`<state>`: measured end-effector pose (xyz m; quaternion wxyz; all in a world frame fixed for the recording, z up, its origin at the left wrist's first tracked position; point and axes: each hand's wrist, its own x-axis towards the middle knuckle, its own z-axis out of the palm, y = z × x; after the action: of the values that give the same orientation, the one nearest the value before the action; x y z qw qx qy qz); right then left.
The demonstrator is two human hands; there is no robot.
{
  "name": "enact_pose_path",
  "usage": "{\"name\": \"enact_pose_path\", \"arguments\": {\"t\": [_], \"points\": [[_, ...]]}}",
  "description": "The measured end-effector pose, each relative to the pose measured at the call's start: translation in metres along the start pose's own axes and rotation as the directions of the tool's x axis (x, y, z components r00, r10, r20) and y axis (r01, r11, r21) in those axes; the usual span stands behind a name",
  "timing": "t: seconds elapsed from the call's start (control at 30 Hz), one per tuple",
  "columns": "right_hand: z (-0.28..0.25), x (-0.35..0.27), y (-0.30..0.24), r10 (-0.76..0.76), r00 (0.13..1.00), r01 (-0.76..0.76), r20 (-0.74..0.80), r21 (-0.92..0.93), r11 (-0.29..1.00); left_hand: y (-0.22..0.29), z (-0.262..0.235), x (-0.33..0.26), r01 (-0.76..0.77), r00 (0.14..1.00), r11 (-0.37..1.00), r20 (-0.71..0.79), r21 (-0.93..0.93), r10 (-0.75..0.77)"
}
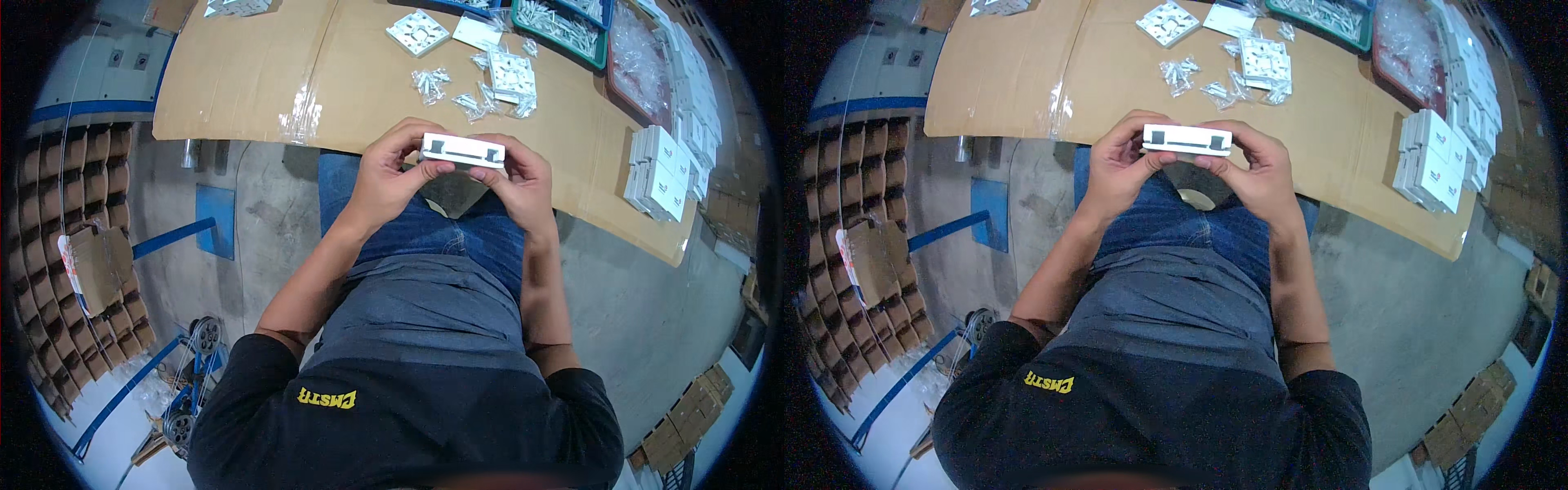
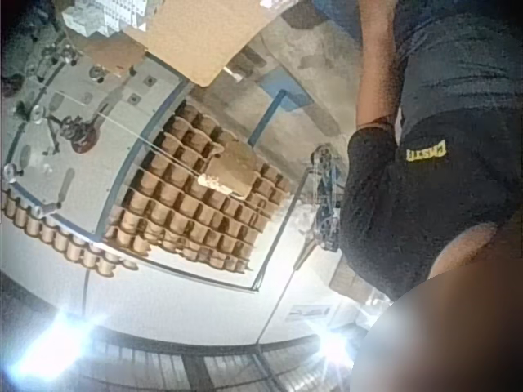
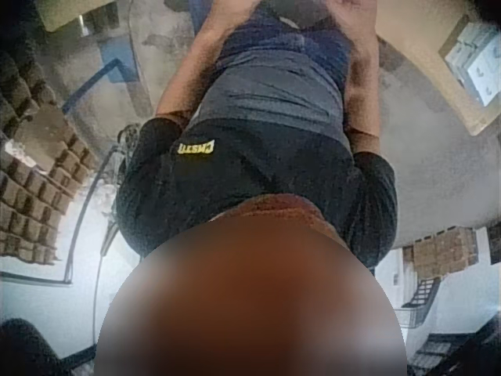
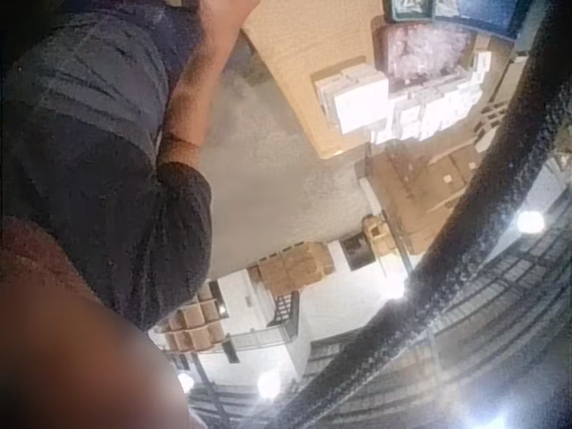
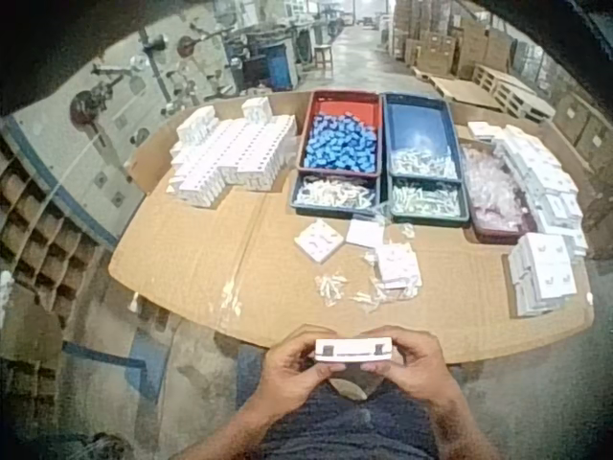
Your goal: Sort small blue components from bins and pack them into boxes with accompanying plastic bags.
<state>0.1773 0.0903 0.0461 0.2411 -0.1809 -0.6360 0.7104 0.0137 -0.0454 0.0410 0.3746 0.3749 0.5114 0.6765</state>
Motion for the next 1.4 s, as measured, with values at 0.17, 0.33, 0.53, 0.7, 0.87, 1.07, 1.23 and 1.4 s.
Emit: {"name": "enact_pose_path", "arguments": {"t": [0.17, 0.33, 0.53, 0.7, 0.87, 1.07, 1.23, 1.4], "points": [[-0.003, -0.003, -0.004, -0.080, 0.996, 0.086, 0.035, -0.269, 0.959, -0.004, 0.001, -0.005, 0.001, 1.000, 0.999, -0.001, -0.048, -0.001], [-0.008, -0.005, 0.008, 0.019, 1.000, -0.015, 0.020, -0.202, 0.979, -0.008, 0.003, -0.001, 0.055, 0.998, 0.998, -0.017, -0.025, -0.055], [-0.014, -0.004, -0.022, -0.027, 0.989, 0.095, 0.145, -0.486, 0.869, -0.012, -0.004, 0.022, 0.363, 0.921, 0.931, 0.144, 0.027, -0.363], [-0.022, -0.012, -0.020, 0.026, 0.899, 0.218, 0.436, -0.498, 0.839, -0.010, -0.003, 0.028, 0.562, 0.765, 0.825, 0.339, 0.064, -0.547], [-0.058, -0.038, -0.031, -0.022, 0.990, 0.104, 0.138, -0.623, 0.775, -0.017, 0.013, 0.032, 0.650, 0.729, 0.738, 0.426, -0.182, -0.536], [-0.183, -0.061, -0.036, -0.368, 0.732, -0.321, -0.573, -0.767, 0.556, -0.035, 0.018, 0.025, 0.556, 0.761, 0.809, 0.275, 0.190, -0.588], [-0.329, -0.073, -0.048, -0.671, 0.382, -0.708, -0.635, -0.668, 0.230, -0.041, 0.021, 0.018, 0.582, 0.702, 0.780, 0.341, 0.231, -0.625], [-0.384, -0.060, -0.048, -0.523, 0.367, -0.812, -0.770, -0.539, 0.224, -0.040, 0.027, 0.013, 0.549, 0.737, 0.806, 0.328, 0.219, -0.591]]}}
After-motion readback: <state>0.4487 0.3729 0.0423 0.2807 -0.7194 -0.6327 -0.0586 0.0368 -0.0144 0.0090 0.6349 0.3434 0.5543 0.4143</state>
